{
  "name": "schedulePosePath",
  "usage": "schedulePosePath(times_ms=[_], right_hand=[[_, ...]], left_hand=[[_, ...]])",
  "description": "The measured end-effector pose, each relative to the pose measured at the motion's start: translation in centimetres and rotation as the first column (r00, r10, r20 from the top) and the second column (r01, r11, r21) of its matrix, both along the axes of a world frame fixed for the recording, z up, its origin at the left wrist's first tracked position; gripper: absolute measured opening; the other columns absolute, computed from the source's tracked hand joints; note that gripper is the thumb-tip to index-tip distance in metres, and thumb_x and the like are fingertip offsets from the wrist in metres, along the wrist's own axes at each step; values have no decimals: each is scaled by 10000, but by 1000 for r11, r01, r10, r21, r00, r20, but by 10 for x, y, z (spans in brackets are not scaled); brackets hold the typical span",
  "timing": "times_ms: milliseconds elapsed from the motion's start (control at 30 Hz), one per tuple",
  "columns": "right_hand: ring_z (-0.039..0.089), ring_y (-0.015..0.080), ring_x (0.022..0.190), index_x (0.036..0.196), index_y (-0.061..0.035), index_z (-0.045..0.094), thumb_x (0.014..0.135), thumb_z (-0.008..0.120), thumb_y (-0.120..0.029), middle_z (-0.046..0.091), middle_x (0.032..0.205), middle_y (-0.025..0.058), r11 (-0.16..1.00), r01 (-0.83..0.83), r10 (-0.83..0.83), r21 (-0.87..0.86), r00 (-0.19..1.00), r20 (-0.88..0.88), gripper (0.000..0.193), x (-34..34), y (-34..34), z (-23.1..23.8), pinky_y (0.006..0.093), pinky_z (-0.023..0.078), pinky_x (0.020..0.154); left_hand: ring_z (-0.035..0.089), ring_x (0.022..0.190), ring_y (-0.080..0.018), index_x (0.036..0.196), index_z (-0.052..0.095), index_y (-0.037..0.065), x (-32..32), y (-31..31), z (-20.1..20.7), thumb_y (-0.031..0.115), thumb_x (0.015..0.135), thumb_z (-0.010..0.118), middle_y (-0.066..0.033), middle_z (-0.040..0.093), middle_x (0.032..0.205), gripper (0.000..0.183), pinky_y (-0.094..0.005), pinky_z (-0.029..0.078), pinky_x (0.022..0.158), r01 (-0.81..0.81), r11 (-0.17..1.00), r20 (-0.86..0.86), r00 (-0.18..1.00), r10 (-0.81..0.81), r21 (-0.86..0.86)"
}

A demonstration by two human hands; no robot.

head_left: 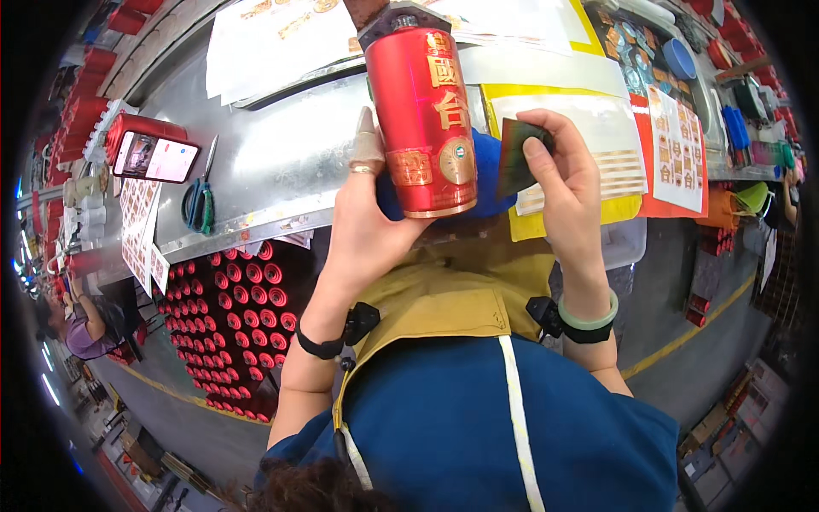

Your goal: Applying decorative gold decals to red metal tumblers and smoothing them with a small squeegee tool.

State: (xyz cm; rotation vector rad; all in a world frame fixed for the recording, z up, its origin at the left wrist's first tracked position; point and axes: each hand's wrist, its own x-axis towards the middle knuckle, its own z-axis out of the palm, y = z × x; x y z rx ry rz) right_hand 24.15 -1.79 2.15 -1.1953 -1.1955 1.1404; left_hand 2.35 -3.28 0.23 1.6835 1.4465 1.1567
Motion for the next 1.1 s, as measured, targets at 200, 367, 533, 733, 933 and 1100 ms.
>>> schedulePosePath(times_ms=[200, 367, 533, 733, 933, 1100], right_hand=[[491, 35, 848, 1250, -1, 599, 1023, 626, -121, 577, 954, -21, 995, -70, 68, -68, 997, -32, 258, -6, 2, 7, 197, 424, 750], [394, 36, 733, 1261, 1, 602, 952, 765, -241, 465, 854, -53, 980, -117, 133, -163, 987, 93, 425, -12, 3, 6, 197, 336, 656], [423, 15, 729, 1401, 46, 542, 947, 765, -202, 531, 888, -32, 961, -170, 162, -216, 985, -52, 564, -16, 7, 1, 191, 386, 665], [449, 18, 741, 1442, 46, 513, 943, 769, -192, 537, 906, -36, 939, -219, 204, -265, 976, -80, 610, -17, 8, 2, 185, 403, 670], [448, 28, 738, 1447, 35, 512, 928, 785, -188, 519, 891, -45, 940, -222, 205, -261, 975, -88, 628, -22, 9, -1, 188, 407, 685], [447, 30, 734, 1444, 37, 511, 923, 786, -178, 517, 879, -42, 943, -218, 208, -250, 976, -67, 627, -23, 10, -3, 192, 409, 681]], left_hand=[[565, 1334, -295, 1571, 308, -45, -3, -8, 4, 92, 754, 885, -209, 541, 1470, 1009, -404, 434, 1130, 83, 996, -125, 989, -81, 13], [424, 1463, -326, 1604, 213, -25, -8, -5, 9, 10, 805, 811, -239, 415, 1571, 998, -406, 346, 1203, 213, 973, 208, 959, -191, -87], [306, 1527, -282, 1610, 186, -27, -29, 15, 2, -85, 981, 528, -223, 291, 1640, 718, -395, 259, 1256, 367, 892, 751, 658, -49, -264], [399, 1475, -264, 1587, 262, -31, -33, 25, 8, -80, 967, 584, -209, 373, 1591, 700, -384, 338, 1226, 421, 839, 788, 615, 16, -346], [462, 1428, -246, 1554, 333, -23, -42, 32, 8, -93, 906, 684, -193, 442, 1539, 741, -362, 399, 1196, 457, 794, 810, 582, 76, -402], [477, 1415, -241, 1539, 358, -21, -42, 33, 3, -102, 884, 710, -194, 448, 1534, 749, -357, 408, 1192, 455, 796, 813, 577, 77, -398]])
